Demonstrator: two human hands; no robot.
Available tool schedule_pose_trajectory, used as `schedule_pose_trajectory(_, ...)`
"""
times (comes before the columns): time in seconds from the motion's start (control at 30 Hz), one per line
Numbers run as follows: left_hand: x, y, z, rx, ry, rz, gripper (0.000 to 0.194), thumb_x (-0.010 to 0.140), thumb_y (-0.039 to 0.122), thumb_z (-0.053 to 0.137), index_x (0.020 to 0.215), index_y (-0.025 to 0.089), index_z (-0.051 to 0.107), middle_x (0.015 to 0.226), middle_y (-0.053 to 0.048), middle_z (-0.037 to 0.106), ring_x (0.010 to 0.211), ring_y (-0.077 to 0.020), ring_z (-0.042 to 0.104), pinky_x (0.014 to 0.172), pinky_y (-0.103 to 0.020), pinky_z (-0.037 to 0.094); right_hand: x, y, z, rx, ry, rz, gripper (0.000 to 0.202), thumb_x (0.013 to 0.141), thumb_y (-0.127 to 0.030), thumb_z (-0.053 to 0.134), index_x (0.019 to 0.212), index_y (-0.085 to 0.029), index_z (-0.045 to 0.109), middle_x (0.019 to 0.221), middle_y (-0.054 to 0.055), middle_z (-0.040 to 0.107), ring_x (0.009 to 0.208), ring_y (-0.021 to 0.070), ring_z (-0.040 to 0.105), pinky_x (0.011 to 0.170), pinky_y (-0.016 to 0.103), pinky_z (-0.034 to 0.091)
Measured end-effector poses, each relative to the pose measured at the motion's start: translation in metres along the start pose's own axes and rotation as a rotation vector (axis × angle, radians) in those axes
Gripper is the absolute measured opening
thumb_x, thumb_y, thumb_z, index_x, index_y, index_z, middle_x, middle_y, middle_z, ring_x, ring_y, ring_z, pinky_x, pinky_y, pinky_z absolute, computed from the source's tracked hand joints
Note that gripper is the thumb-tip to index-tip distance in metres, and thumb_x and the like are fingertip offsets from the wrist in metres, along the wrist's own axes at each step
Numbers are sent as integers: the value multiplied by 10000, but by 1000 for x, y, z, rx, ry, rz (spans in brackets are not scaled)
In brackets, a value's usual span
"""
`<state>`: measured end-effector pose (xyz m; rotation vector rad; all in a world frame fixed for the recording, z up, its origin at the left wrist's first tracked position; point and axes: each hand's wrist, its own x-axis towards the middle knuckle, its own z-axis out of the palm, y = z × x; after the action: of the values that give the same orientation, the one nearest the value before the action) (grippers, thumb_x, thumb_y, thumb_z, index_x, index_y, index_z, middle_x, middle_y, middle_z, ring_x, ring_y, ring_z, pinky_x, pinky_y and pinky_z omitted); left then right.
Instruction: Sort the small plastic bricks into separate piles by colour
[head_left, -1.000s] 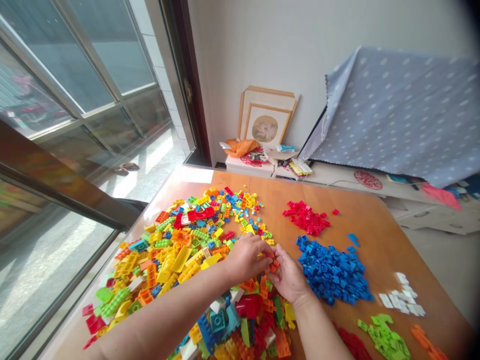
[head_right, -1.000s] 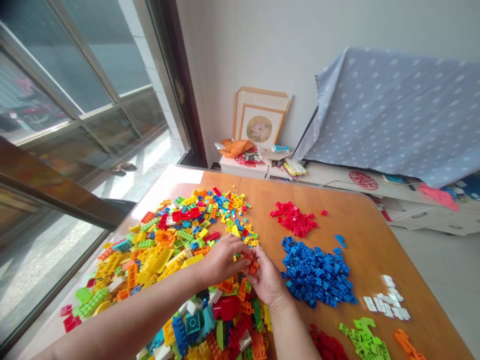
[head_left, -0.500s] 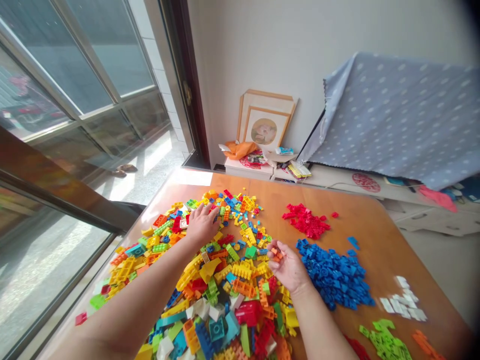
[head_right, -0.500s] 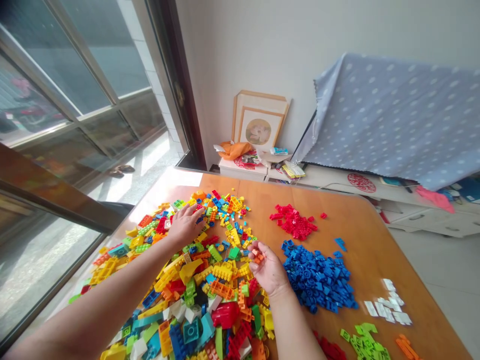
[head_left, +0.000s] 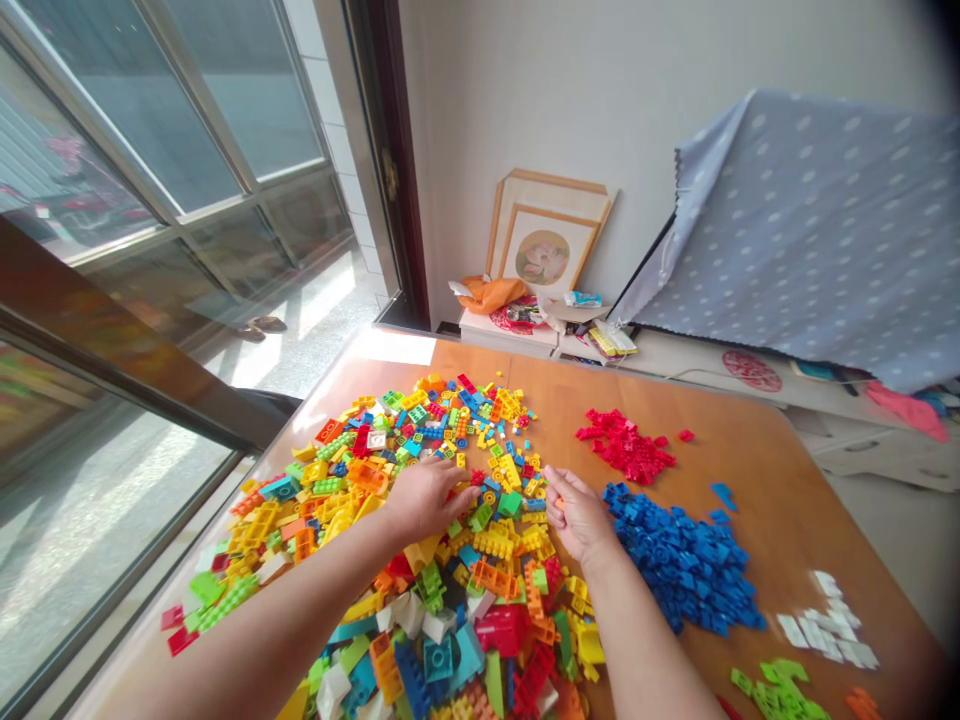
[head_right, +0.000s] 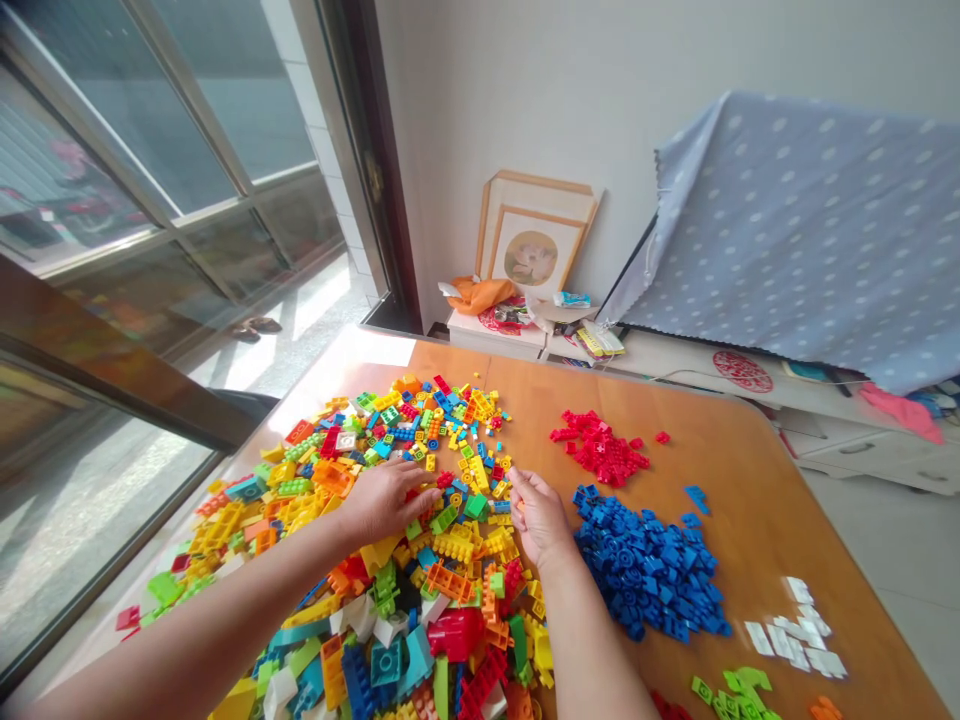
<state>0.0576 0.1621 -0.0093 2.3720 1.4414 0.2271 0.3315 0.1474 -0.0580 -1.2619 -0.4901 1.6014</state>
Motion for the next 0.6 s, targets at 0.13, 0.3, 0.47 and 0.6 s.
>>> schedule_pose_trajectory(0.13,12,-17,-11,-18,64,-125,354,1015,431,384,1081,282,698,1015,-31,727,929,-194,642,772,-271,454,-4,4,3,-38,19,-14,422,720,-508,849,835,-190,597,584,-79,494,403,22,303,376,175,171)
schedule_pose_trajectory(0.3,39,-54,-17,112,76,-240,269,924,300,478,951,262,744,993,-66,718,980,-256,607,817,-329,451,-4,4,4,-94,52,-35,433,711,-528,846,825,-189,603,576,-74,482,421,29,311,388,165,182)
schedule_pose_trajectory(0.47,55,-64,-12,204,-14,-256,231,836,236,533,795,278,756,936,-72,701,1000,-273,597,863,-363,446,-2,1,6,-155,69,-58,439,708,-540,843,825,-183,616,557,-78,459,438,34,305,402,162,179)
schedule_pose_trajectory(0.6,63,-62,-11,244,-67,-257,207,823,228,552,816,251,757,992,-106,700,1042,-294,595,916,-408,445,-1,2,8,-169,69,-67,434,718,-548,831,838,-180,636,554,-76,460,447,39,313,413,166,192)
